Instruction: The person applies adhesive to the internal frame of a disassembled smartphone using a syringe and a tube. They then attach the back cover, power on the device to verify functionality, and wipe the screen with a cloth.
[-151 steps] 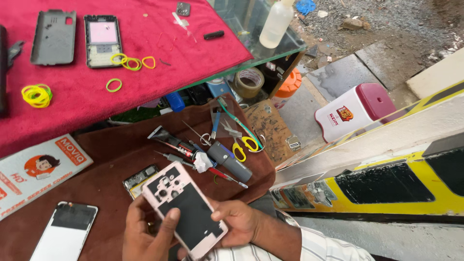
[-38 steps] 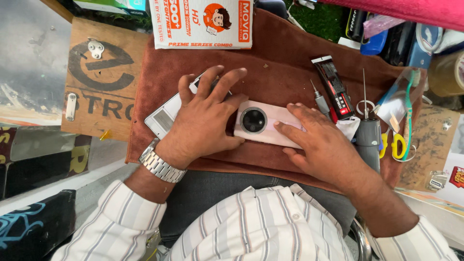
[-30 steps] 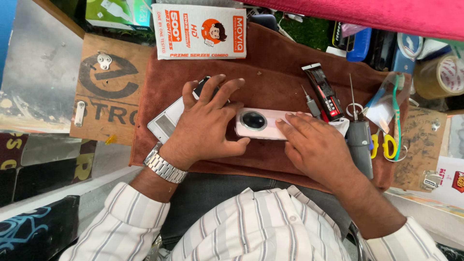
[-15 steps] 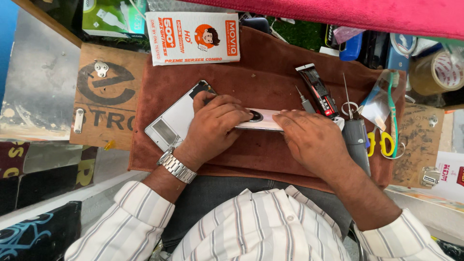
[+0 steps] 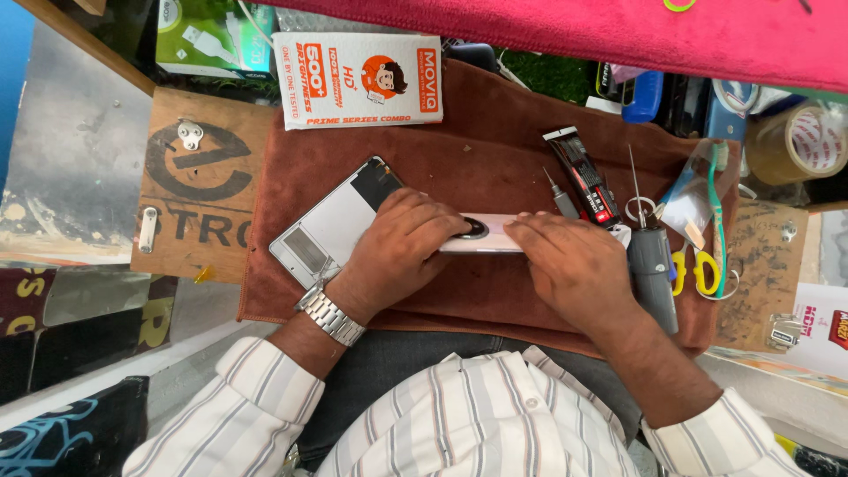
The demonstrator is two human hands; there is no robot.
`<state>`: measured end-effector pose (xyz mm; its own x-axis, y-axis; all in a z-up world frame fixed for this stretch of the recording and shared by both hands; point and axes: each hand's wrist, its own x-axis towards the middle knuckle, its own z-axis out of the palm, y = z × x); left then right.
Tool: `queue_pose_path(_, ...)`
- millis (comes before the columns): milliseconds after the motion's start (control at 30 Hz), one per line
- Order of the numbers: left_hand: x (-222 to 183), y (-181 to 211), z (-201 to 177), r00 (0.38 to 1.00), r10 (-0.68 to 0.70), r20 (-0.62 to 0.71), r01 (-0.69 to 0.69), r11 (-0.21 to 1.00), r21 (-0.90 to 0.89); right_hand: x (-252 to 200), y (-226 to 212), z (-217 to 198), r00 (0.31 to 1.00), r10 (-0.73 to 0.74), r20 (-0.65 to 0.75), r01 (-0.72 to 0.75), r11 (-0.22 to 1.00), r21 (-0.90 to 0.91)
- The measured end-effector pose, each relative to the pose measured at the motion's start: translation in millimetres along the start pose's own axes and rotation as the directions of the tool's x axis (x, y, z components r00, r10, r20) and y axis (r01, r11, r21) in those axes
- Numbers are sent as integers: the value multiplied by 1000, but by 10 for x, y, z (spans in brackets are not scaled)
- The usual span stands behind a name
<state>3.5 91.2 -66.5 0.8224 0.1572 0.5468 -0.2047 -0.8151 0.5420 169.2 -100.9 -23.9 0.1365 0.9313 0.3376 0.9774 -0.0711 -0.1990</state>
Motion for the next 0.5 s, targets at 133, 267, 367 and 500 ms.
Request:
queue_pose_path(133,54,186,-71,995,-90,-47,71,948,-310,-140,-11,-87,997,-2,-78,16,984,177)
queue_pose_path(267,57,456,-122,985,-171,-21,111,726,-678,-357,-90,-94,983,103,-150,-29,904,427)
queue_pose_path(367,59,653,-67,939,-336,74,233,463,-855,-498,-229,-66,959,259,-117,-110,718,687)
queue_pose_path(500,199,594,133,826,-542,155,297,185,-937,-510,-374,-78,857,491,156,-360,354,863)
